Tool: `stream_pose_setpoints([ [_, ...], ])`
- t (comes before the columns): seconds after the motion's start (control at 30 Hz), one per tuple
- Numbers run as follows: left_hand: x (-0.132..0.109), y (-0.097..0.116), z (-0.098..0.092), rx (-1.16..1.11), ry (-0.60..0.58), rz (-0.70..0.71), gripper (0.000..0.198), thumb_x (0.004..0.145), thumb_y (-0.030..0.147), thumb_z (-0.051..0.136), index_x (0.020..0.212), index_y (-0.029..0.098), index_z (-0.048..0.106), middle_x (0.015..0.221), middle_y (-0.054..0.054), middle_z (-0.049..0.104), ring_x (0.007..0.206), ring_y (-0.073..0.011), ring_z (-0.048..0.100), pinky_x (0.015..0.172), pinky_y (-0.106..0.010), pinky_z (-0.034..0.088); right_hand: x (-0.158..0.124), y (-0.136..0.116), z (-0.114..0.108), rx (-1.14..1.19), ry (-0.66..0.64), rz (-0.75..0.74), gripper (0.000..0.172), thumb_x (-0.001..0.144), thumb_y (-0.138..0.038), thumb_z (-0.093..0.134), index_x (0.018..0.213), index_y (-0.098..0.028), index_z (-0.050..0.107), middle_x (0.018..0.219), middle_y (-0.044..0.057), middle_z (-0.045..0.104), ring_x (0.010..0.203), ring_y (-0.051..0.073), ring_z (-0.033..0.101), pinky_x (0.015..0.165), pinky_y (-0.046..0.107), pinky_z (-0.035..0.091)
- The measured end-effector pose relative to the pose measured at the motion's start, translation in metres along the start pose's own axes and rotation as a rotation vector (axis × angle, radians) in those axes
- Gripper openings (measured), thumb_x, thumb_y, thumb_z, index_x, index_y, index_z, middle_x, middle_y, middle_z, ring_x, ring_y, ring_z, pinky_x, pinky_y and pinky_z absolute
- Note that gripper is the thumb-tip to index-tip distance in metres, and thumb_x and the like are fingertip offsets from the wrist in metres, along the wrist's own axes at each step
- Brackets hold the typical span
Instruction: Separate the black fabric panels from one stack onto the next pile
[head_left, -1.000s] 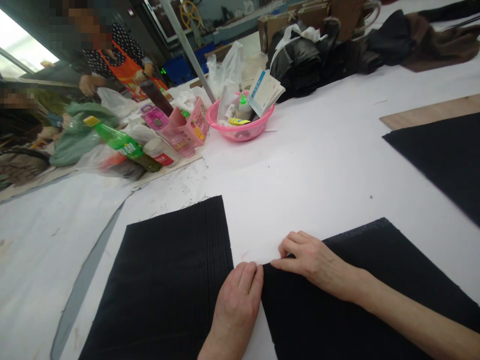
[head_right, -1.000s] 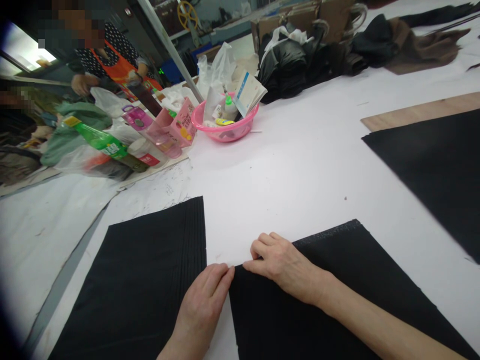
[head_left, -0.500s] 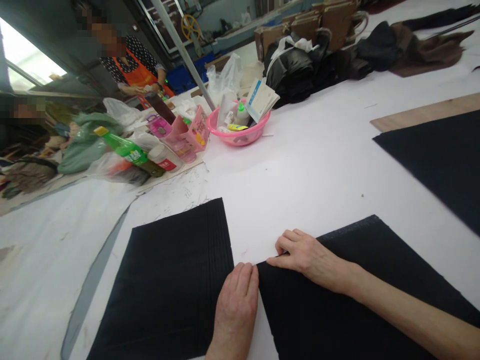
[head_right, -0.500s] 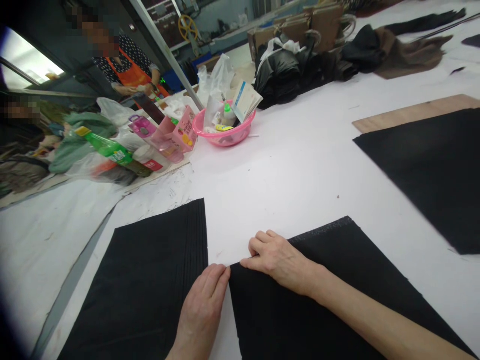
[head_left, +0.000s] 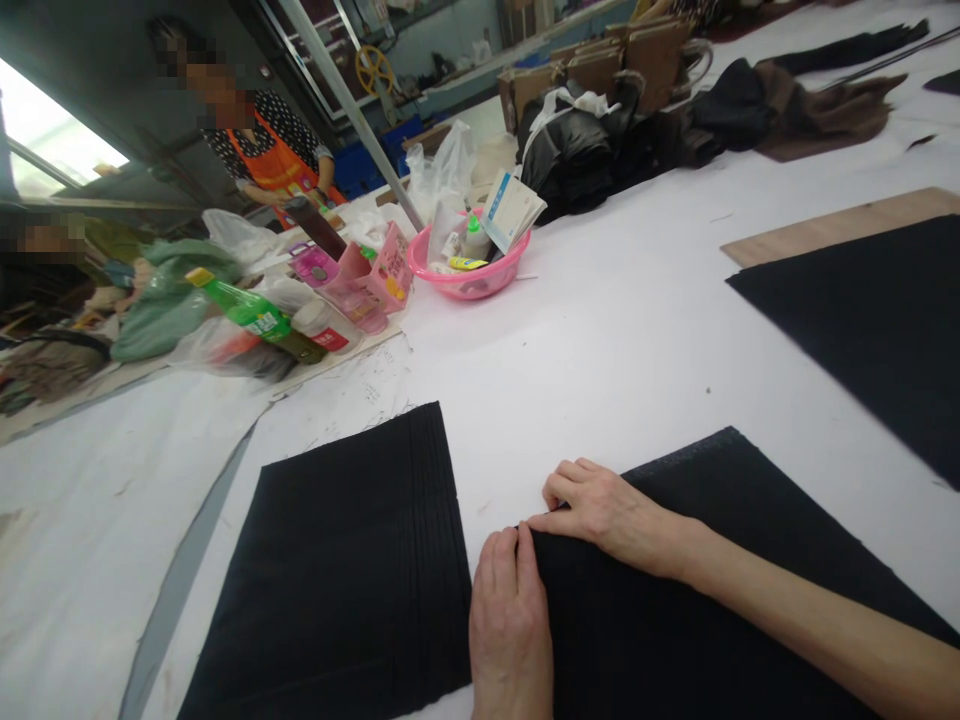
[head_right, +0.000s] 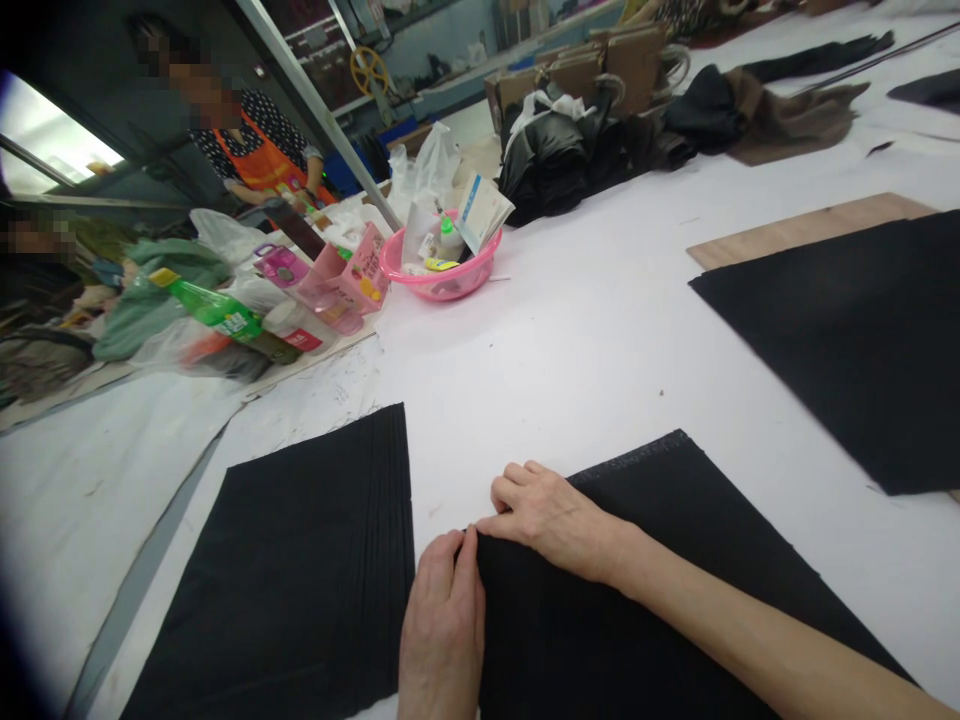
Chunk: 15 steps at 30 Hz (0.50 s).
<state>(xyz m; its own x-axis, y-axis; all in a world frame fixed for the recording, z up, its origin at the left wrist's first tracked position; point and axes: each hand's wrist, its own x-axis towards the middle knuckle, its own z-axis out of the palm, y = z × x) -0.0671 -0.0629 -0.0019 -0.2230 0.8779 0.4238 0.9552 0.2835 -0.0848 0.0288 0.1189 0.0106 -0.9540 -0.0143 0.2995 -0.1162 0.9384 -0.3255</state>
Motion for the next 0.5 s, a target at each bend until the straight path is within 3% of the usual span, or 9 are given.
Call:
stream_pose_setpoints([
  [0.27,-0.003,-0.006,0.003,0.001,-0.015,0.022,0.036,0.091,0.001,0.039,0.122,0.006,0.055,0.112,-0.015,0.06,0.107,-0.0265,0.059,0.087,-0.042,0.058,-0.008,0.019,-0.01,0.087,0.008,-0.059,0.02,0.103,-0.016,0.047,0.105,-0.02,0.065,0.093,0.004,0.057,0.087,0.018,0.047,0.077,0.031,0.037],
  [0.5,-0.005,-0.007,0.003,0.025,-0.043,0.027,0.041,0.09,0.001,0.041,0.127,0.012,0.054,0.114,-0.013,0.059,0.109,-0.0245,0.058,0.089,-0.038,0.058,-0.009,0.02,-0.008,0.066,0.028,-0.07,0.02,0.103,-0.014,0.045,0.103,-0.019,0.065,0.093,0.004,0.056,0.084,0.018,0.045,0.075,0.031,0.036],
])
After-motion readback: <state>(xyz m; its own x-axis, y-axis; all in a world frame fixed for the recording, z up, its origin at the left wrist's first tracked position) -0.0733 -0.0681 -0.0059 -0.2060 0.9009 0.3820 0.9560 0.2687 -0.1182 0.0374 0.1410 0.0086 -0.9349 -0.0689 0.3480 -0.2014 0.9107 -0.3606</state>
